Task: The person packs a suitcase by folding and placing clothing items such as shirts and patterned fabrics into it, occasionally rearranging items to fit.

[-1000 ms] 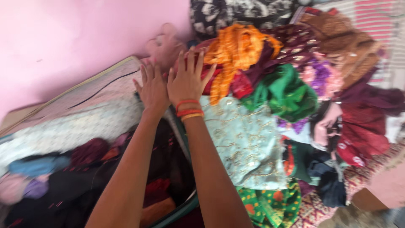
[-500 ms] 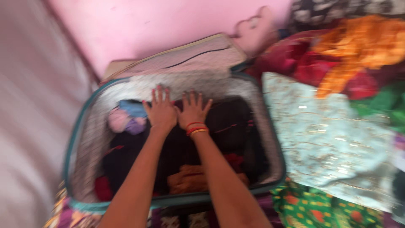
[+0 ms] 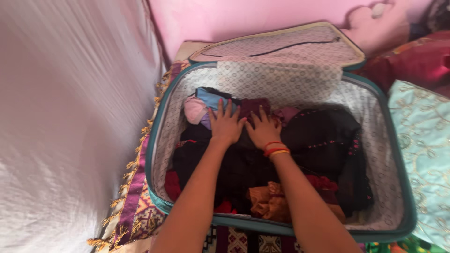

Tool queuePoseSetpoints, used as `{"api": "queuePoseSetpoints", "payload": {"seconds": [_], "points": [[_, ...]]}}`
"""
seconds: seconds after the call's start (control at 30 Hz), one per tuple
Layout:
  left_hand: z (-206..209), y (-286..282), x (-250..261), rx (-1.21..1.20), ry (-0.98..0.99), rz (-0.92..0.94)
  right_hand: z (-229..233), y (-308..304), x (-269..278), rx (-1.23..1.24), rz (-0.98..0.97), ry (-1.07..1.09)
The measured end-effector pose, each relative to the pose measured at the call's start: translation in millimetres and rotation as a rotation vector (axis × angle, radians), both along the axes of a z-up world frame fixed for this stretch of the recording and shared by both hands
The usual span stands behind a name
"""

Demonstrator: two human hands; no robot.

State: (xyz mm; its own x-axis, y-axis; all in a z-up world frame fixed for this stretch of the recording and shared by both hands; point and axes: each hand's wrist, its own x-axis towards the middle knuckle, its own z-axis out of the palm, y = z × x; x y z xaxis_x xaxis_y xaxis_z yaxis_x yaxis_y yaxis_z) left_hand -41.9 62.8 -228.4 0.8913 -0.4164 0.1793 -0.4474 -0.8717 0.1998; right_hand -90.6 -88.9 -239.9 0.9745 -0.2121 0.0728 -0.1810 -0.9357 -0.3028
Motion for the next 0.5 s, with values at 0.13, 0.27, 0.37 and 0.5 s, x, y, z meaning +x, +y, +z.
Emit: {"api": "queuePoseSetpoints", "payload": {"seconds": [0.13, 0.27, 0.37, 0.5], "points": [[13.7, 0.0, -1.3, 0.027, -0.043, 0.007, 16.0, -18.4, -4.0, 0.007, 0.155, 0.023], [22.7, 1.6, -5.3, -0.027, -0.049, 0.011, 33.2, -26.4, -9.3, 0.010, 0.307, 0.006], [26.7, 1.2, -5.2, 0.016, -0.015, 0.011, 58.5, -25.8, -18.5, 0.167, 0.297, 0.116], [29.5, 4.3, 0.6, 0.053, -0.082, 0.000, 103.5, -28.5, -35.5, 0.276, 0.463, 0.235]]}}
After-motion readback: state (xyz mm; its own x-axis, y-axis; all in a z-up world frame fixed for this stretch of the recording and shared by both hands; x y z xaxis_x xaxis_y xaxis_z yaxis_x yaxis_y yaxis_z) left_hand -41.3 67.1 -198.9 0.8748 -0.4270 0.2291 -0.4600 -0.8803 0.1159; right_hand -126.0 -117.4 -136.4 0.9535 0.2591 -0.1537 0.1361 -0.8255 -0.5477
